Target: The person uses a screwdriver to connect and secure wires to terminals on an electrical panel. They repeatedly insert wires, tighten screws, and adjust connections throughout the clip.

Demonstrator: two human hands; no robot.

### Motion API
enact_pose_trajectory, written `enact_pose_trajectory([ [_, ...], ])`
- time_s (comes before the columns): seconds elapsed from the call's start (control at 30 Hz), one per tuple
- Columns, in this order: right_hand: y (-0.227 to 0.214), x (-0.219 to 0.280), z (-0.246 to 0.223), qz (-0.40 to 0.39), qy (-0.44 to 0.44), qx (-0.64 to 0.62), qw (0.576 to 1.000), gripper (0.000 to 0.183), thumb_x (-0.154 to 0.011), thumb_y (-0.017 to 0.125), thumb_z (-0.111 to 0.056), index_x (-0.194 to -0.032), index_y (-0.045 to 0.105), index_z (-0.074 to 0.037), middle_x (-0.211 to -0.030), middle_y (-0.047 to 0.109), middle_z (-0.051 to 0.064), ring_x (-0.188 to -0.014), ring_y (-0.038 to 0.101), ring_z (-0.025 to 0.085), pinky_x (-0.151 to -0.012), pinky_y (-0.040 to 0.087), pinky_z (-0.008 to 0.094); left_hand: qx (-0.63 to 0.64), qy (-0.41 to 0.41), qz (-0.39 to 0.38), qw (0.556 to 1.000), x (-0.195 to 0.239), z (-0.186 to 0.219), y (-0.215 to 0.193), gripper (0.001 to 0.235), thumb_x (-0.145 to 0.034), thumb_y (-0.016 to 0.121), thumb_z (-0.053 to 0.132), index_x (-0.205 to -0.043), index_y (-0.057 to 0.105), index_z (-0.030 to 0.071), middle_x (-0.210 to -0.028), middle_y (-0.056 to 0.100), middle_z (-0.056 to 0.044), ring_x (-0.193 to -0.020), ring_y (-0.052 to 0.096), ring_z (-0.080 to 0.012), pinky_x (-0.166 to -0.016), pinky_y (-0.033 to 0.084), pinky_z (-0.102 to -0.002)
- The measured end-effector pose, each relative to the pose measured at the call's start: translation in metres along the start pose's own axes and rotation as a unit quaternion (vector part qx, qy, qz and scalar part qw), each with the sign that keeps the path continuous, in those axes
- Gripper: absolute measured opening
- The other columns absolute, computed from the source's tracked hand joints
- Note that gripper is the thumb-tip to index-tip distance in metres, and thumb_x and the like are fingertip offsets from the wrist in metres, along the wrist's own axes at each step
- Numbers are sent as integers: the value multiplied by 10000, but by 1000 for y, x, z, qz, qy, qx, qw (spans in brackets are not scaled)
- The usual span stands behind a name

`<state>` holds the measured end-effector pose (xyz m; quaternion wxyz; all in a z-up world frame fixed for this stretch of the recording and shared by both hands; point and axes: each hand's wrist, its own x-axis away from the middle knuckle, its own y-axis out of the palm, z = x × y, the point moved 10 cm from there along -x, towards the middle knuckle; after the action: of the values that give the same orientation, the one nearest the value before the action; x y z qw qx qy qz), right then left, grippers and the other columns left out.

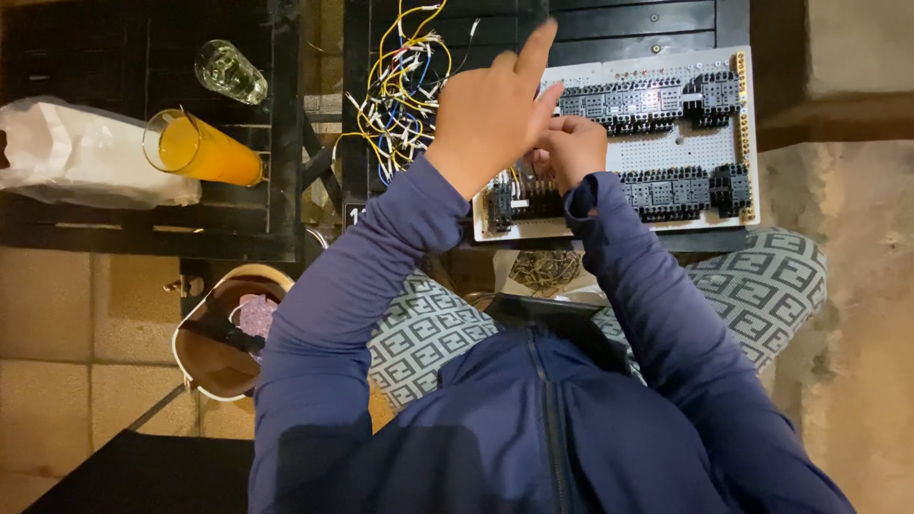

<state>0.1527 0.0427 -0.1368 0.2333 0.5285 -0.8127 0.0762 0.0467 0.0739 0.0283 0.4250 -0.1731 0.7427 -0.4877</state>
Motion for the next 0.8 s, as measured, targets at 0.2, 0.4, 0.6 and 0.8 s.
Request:
enact_pose_trajectory([
  [0.2, -5, 3, -5, 81, -66, 64, 992, 402, -935, 780, -237, -719, 449, -166, -546, 518, 81, -397, 467, 159, -353, 365, 321, 70, 10, -34, 997, 4, -4, -1, 877, -913, 705, 330, -1623, 219, 155, -1175, 550, -52, -841, 601, -234, -513, 454, -374],
  [0.4, -5, 2, -5, 97, -78, 28, 992, 410, -974, 705, -247, -804, 337, -189, -645, 364, 27, -461, 373, 151, -398, 374, 341, -12, 45, 56, 997, 5, 8, -10, 475, -1028, 646, 591, -1343, 552, 247, -700, 578, 60, -437, 475, -177, -389, 322, -336],
  [0.6, -19, -15, 7, 148, -93, 94, 980, 343, -904, 705, -275, -740, 410, -214, -623, 531, 7, -479, 464, 146, -417, 393, 364, -2, 31, -32, 999, 3, 8, 15, 876, -1081, 680, 658, -1635, 195, 184, -1027, 612, -25, -546, 505, -195, -441, 368, -349],
  [0.8, -23, -23, 8, 142, -123, 141, 972, 427, -988, 670, -208, -726, 333, -216, -684, 410, -43, -660, 339, 135, -606, 306, 342, 33, 40, -10, 999, 2, 18, 11, 927, -930, 834, 602, -1592, 305, 225, -1002, 591, -2, -645, 600, -215, -490, 448, -409],
])
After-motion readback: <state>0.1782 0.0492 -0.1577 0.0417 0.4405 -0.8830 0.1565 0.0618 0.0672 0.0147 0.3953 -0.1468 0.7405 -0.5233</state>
